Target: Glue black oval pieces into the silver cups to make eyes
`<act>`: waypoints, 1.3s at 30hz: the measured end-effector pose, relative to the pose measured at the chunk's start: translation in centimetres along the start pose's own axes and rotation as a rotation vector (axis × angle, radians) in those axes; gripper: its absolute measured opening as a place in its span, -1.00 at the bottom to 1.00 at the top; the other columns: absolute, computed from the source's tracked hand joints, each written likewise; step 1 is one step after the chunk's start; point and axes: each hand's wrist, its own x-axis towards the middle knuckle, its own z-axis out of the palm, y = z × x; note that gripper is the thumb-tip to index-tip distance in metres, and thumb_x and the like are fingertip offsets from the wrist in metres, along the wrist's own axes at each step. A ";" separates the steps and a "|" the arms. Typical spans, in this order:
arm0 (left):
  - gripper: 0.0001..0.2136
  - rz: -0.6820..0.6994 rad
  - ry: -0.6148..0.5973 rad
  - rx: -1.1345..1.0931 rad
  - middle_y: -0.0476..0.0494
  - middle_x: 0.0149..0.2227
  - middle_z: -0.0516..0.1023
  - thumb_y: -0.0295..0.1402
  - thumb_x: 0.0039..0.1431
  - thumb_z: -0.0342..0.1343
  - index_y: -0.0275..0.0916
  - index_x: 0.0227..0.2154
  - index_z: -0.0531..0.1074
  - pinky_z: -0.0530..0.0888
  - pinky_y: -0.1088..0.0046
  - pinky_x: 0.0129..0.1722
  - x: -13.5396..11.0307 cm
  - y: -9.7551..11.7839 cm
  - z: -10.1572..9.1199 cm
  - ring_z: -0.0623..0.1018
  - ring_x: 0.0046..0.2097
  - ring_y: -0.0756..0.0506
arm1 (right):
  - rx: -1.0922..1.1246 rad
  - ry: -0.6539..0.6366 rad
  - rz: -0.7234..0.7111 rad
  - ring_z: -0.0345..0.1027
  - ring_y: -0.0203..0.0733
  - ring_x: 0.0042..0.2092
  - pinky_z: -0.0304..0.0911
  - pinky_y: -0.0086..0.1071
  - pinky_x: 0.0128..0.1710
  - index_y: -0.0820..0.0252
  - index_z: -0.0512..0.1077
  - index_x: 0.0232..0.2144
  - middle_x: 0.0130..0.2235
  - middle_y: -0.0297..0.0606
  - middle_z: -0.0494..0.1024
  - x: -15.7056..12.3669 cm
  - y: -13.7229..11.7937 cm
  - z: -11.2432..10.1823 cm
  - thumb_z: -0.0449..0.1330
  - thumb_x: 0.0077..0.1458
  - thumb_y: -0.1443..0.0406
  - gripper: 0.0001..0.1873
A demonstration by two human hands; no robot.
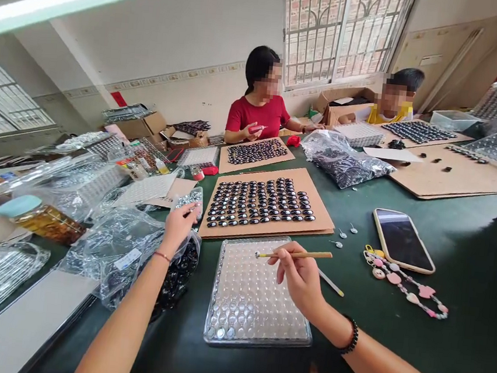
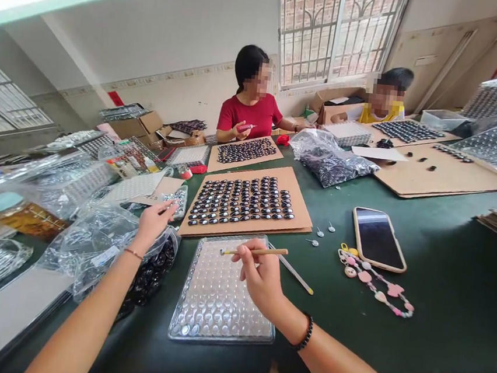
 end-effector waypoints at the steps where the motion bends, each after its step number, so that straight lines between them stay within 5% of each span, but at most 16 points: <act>1: -0.58 -0.011 0.020 0.011 0.01 -0.68 0.33 -0.18 -0.11 0.12 -0.38 -0.22 0.45 0.23 0.54 -0.57 0.8 0.0 -0.4 0.33 -0.57 0.01 | 0.001 -0.008 -0.002 0.16 -0.38 -0.66 0.10 -0.52 -0.68 0.25 0.27 -0.43 -0.47 -0.27 0.41 0.0 0.0 0.0 0.00 0.20 0.14 -0.71; 4: -0.59 -0.031 -0.043 -0.065 0.04 -0.69 0.30 -0.15 -0.10 0.09 -0.37 -0.24 0.44 0.17 0.56 -0.65 -0.1 0.5 0.2 0.28 -0.63 0.04 | -0.003 -0.023 -0.019 0.15 -0.39 -0.65 0.08 -0.53 -0.69 0.25 0.28 -0.44 -0.48 -0.27 0.40 0.0 0.3 0.0 0.00 0.20 0.16 -0.71; 9: -0.72 -0.121 -0.516 -0.261 0.07 -0.71 0.26 -0.16 -0.21 0.20 -0.32 -0.62 0.38 0.15 0.60 -0.68 -7.8 1.9 4.5 0.21 -0.67 0.10 | -0.095 -0.024 -0.066 0.12 -0.40 -0.64 0.07 -0.55 -0.69 0.24 0.30 -0.47 -0.52 -0.31 0.35 0.3 0.2 -0.1 0.04 0.18 0.18 -0.73; 12: -0.73 -0.148 -0.631 -0.295 0.06 -0.69 0.31 -0.17 -0.21 0.21 -0.31 -0.60 0.40 0.17 0.60 -0.67 -10.3 2.3 5.8 0.26 -0.65 0.09 | -0.147 -0.057 -0.086 0.14 -0.39 -0.61 0.07 -0.54 -0.67 0.24 0.30 -0.46 -0.51 -0.31 0.35 -0.1 -0.1 -0.1 0.02 0.19 0.17 -0.72; 17: -0.72 -0.104 -0.755 -0.288 -0.01 -0.61 0.43 -0.16 -0.09 0.12 -0.32 -0.44 0.44 0.18 0.59 -0.66 -11.0 2.4 5.9 0.27 -0.65 0.09 | -0.246 -0.217 -0.162 0.20 -0.33 -0.53 0.11 -0.49 -0.57 0.24 0.31 -0.37 -0.44 -0.26 0.38 -0.7 -0.1 0.0 -0.12 0.26 0.16 -0.67; 28: -0.68 0.052 -0.632 -0.195 -0.07 -0.35 0.54 -0.18 -0.11 0.16 -0.21 -0.28 0.49 0.35 0.54 -0.44 -11.9 1.8 6.4 0.38 -0.47 0.02 | -0.614 -0.351 -0.353 0.20 -0.30 -0.53 0.03 -0.43 -0.51 0.23 0.29 -0.41 -0.54 -0.31 0.35 -0.8 0.9 -0.4 -0.18 0.28 0.20 -0.65; 39: -0.71 0.076 -0.656 -0.189 -0.04 -0.39 0.53 -0.20 -0.07 0.14 -0.19 -0.27 0.49 0.34 0.54 -0.41 -12.2 1.9 6.1 0.39 -0.45 0.01 | -0.715 -0.400 -0.384 0.18 -0.29 -0.54 0.03 -0.41 -0.51 0.23 0.28 -0.39 -0.52 -0.29 0.36 -0.9 1.0 -0.1 -0.21 0.30 0.23 -0.65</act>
